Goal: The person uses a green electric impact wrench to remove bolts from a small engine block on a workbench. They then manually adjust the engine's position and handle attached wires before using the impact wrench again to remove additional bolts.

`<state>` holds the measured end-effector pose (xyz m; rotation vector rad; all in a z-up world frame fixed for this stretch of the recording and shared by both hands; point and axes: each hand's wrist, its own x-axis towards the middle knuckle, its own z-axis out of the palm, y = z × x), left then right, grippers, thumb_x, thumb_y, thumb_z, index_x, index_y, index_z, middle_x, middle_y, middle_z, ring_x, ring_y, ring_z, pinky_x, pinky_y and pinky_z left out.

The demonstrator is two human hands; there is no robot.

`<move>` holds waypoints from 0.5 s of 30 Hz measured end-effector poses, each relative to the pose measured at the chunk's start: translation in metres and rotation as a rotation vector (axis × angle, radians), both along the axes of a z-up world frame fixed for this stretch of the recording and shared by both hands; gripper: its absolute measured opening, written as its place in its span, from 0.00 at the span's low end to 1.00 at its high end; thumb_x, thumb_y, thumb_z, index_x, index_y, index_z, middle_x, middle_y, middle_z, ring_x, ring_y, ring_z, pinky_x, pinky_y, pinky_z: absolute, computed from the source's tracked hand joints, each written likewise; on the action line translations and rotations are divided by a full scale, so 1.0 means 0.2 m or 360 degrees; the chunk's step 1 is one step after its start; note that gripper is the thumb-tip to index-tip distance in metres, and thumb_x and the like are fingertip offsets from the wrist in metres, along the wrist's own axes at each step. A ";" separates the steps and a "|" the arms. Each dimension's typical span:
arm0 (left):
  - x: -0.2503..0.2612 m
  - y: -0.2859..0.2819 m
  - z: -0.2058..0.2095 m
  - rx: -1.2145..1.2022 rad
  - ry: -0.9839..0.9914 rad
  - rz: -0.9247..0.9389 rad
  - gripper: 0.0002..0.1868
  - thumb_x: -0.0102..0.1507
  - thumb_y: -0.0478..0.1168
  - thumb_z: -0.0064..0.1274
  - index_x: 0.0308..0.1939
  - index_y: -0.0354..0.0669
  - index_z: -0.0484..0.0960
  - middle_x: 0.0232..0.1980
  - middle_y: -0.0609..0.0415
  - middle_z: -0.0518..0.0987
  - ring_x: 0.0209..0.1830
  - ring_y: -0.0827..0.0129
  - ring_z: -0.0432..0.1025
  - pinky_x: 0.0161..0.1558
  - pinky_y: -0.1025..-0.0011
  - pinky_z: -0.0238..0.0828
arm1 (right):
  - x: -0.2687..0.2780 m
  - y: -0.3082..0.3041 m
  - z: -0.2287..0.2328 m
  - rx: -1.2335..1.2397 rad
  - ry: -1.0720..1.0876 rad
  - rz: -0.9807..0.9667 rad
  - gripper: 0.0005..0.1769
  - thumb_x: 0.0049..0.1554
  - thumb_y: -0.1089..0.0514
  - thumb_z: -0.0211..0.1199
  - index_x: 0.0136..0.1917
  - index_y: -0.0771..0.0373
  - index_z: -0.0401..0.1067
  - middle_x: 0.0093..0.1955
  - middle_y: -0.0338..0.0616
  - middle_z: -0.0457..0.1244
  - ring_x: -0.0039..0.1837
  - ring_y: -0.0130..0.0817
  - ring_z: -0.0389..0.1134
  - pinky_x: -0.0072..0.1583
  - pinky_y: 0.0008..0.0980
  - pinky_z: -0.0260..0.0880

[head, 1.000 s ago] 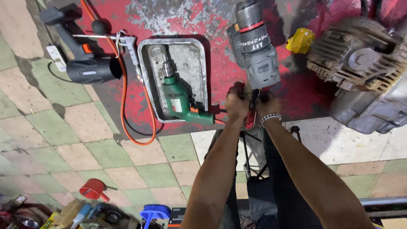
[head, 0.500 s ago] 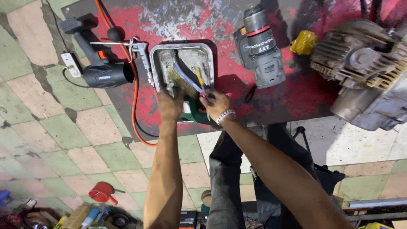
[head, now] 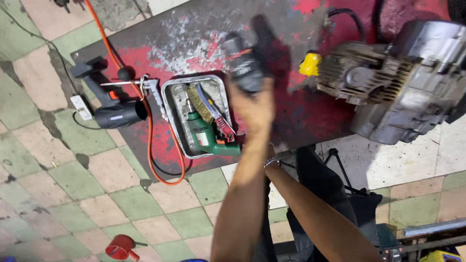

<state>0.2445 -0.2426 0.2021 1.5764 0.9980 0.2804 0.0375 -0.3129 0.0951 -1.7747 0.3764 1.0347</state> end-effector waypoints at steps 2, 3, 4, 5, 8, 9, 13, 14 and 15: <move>-0.01 0.18 -0.09 0.0065 0.0050 0.0074 0.36 0.56 0.38 0.68 0.64 0.30 0.69 0.54 0.43 0.79 0.52 0.59 0.74 0.61 0.63 0.72 | 0.03 0.02 0.00 -0.0068 0.0047 0.0030 0.17 0.57 0.47 0.67 0.49 0.64 0.74 0.41 0.42 0.71 0.46 0.33 0.74 0.50 0.32 0.73; 0.01 0.30 -0.14 0.0258 0.0031 0.0034 0.32 0.57 0.38 0.71 0.60 0.29 0.72 0.54 0.43 0.79 0.53 0.58 0.73 0.61 0.64 0.72 | 0.03 0.01 0.00 -0.0100 0.0094 0.0039 0.17 0.57 0.47 0.66 0.48 0.64 0.74 0.40 0.42 0.71 0.45 0.32 0.74 0.50 0.31 0.73; 0.04 0.42 -0.19 0.0271 0.0011 0.0043 0.35 0.56 0.38 0.71 0.62 0.29 0.69 0.54 0.44 0.79 0.53 0.60 0.74 0.61 0.64 0.70 | 0.02 -0.01 0.01 -0.0081 0.0089 0.0044 0.17 0.57 0.47 0.66 0.48 0.65 0.74 0.39 0.41 0.71 0.45 0.31 0.74 0.50 0.30 0.73; 0.09 0.54 -0.24 0.0285 -0.0009 0.0052 0.38 0.55 0.38 0.70 0.63 0.30 0.66 0.55 0.45 0.79 0.53 0.61 0.75 0.62 0.65 0.68 | 0.00 -0.02 0.03 -0.0060 0.0071 0.0048 0.18 0.57 0.47 0.66 0.47 0.65 0.74 0.39 0.41 0.71 0.45 0.30 0.74 0.50 0.30 0.73; 0.23 0.86 -0.31 0.0474 0.0043 0.0138 0.35 0.53 0.37 0.71 0.59 0.29 0.71 0.51 0.46 0.81 0.48 0.60 0.77 0.57 0.65 0.72 | 0.03 -0.13 0.06 -0.0113 0.0014 0.0147 0.19 0.53 0.48 0.66 0.54 0.60 0.75 0.40 0.40 0.71 0.45 0.32 0.74 0.50 0.31 0.74; 0.24 0.93 -0.31 0.0496 0.0101 0.0105 0.34 0.53 0.37 0.70 0.59 0.29 0.71 0.50 0.46 0.81 0.48 0.60 0.77 0.56 0.65 0.73 | 0.02 -0.19 0.07 -0.0177 0.0070 0.0202 0.21 0.52 0.48 0.66 0.57 0.58 0.76 0.41 0.40 0.71 0.46 0.33 0.74 0.51 0.32 0.74; 0.29 0.98 -0.29 0.0493 0.0394 0.0074 0.39 0.52 0.39 0.70 0.61 0.28 0.68 0.52 0.43 0.80 0.49 0.58 0.77 0.59 0.63 0.72 | -0.02 -0.50 0.10 -0.0164 -0.0338 0.0478 0.16 0.58 0.48 0.67 0.53 0.61 0.77 0.48 0.48 0.72 0.50 0.42 0.74 0.54 0.37 0.72; 0.29 0.95 -0.27 0.0584 0.0461 0.0041 0.41 0.52 0.40 0.71 0.63 0.28 0.66 0.53 0.41 0.79 0.51 0.57 0.76 0.60 0.61 0.69 | -0.01 -0.63 0.11 -0.0227 -0.0756 0.0769 0.13 0.59 0.50 0.69 0.52 0.59 0.79 0.53 0.51 0.72 0.53 0.46 0.72 0.55 0.40 0.69; 0.30 0.92 -0.25 0.0675 0.0527 0.0009 0.44 0.51 0.41 0.72 0.64 0.28 0.64 0.54 0.40 0.77 0.52 0.56 0.75 0.61 0.60 0.67 | 0.01 -0.78 0.13 -0.0035 -0.0606 0.0644 0.12 0.60 0.51 0.67 0.51 0.60 0.80 0.52 0.48 0.73 0.55 0.44 0.73 0.57 0.39 0.69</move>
